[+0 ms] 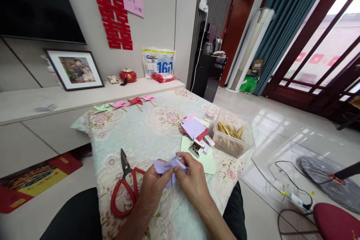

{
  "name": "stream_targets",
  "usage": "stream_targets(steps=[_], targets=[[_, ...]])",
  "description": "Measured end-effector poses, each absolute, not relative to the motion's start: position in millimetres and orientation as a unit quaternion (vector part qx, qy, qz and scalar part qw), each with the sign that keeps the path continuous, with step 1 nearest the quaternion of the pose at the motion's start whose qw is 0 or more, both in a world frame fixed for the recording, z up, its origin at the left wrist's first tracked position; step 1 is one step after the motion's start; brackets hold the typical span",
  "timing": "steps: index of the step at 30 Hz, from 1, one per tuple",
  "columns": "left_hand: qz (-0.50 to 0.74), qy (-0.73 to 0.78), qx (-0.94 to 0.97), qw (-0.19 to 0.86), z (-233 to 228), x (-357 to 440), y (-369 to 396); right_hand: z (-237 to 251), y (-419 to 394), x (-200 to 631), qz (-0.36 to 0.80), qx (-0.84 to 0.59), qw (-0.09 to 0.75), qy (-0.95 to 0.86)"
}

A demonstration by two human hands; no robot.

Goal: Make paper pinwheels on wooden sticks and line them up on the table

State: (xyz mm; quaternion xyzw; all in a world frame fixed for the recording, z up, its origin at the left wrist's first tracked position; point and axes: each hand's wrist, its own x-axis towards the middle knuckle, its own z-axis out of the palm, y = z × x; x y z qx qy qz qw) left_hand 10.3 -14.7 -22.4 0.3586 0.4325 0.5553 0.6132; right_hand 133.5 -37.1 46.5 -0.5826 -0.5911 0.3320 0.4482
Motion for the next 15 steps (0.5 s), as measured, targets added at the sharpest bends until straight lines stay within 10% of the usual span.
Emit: stream_targets(steps=[15], targets=[[0.546, 0.422, 0.312, 0.653, -14, 9, -17, 112, 13, 246, 0.023, -0.693, 0.33, -0.641]])
